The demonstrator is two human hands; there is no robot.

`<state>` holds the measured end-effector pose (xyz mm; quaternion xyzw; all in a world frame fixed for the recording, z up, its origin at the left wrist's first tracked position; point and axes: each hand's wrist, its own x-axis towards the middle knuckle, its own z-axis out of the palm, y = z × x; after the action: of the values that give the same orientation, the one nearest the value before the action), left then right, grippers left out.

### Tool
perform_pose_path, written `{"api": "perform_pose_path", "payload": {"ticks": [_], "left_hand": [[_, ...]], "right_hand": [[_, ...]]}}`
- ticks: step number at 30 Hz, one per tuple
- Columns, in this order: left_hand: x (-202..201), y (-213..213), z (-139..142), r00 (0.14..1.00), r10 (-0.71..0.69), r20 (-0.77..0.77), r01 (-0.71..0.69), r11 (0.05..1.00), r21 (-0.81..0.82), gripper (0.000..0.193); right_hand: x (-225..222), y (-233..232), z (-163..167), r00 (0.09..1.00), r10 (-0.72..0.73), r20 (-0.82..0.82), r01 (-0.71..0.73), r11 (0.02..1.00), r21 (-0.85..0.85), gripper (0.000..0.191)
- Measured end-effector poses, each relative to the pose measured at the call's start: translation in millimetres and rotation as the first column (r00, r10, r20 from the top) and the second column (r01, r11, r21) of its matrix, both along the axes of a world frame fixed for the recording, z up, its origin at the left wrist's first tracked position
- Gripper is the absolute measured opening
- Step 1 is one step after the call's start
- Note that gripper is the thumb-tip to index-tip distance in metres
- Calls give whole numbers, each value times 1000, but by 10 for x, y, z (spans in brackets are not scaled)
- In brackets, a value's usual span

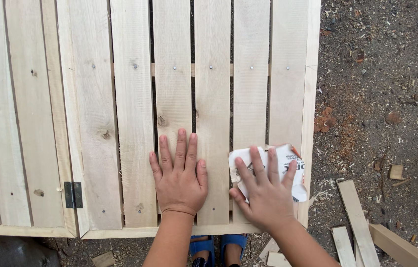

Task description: The person sands the slatted wooden surface of a hinged panel using a piece of sandpaper held by hand, rubbing it back and forth across the boards. They reposition the sandpaper, briefly fold and refold it, and continue sanding different sections of the panel throughout the clip.

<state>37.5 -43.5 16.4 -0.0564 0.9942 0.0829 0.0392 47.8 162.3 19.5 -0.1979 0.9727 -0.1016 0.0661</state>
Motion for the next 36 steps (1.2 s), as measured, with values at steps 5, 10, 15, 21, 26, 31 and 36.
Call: {"api": "perform_pose_path", "payload": {"ticks": [5, 10, 15, 21, 26, 31, 36], "left_hand": [[-16, -19, -25, 1000, -2, -16, 2, 1000, -23, 61], [-38, -23, -27, 1000, -4, 9, 4, 999, -37, 62], [-30, -6, -8, 1000, -13, 17, 13, 999, -32, 62], [-21, -14, -5, 1000, -4, 26, 5, 1000, -28, 62], [-4, -9, -14, 1000, -10, -1, 10, 1000, -20, 62], [-31, -23, -32, 1000, -9, -18, 8, 1000, -25, 61], [-46, -21, -22, 1000, -6, 1, 6, 999, -44, 61]], "right_hand": [[-1699, -238, -54, 991, -131, 11, 131, 991, 11, 68], [-1964, -307, -124, 985, -174, -11, 173, 984, -37, 62], [-75, -83, 197, 997, -73, 32, 73, 997, -11, 60], [304, 16, 56, 999, -40, -24, 40, 999, -17, 59], [-1587, -287, -88, 981, -182, 73, 179, 983, 45, 67], [-2539, -390, -8, 989, -149, 8, 149, 988, -25, 60], [-1159, -232, 19, 991, -136, -10, 136, 990, -48, 58]]}}
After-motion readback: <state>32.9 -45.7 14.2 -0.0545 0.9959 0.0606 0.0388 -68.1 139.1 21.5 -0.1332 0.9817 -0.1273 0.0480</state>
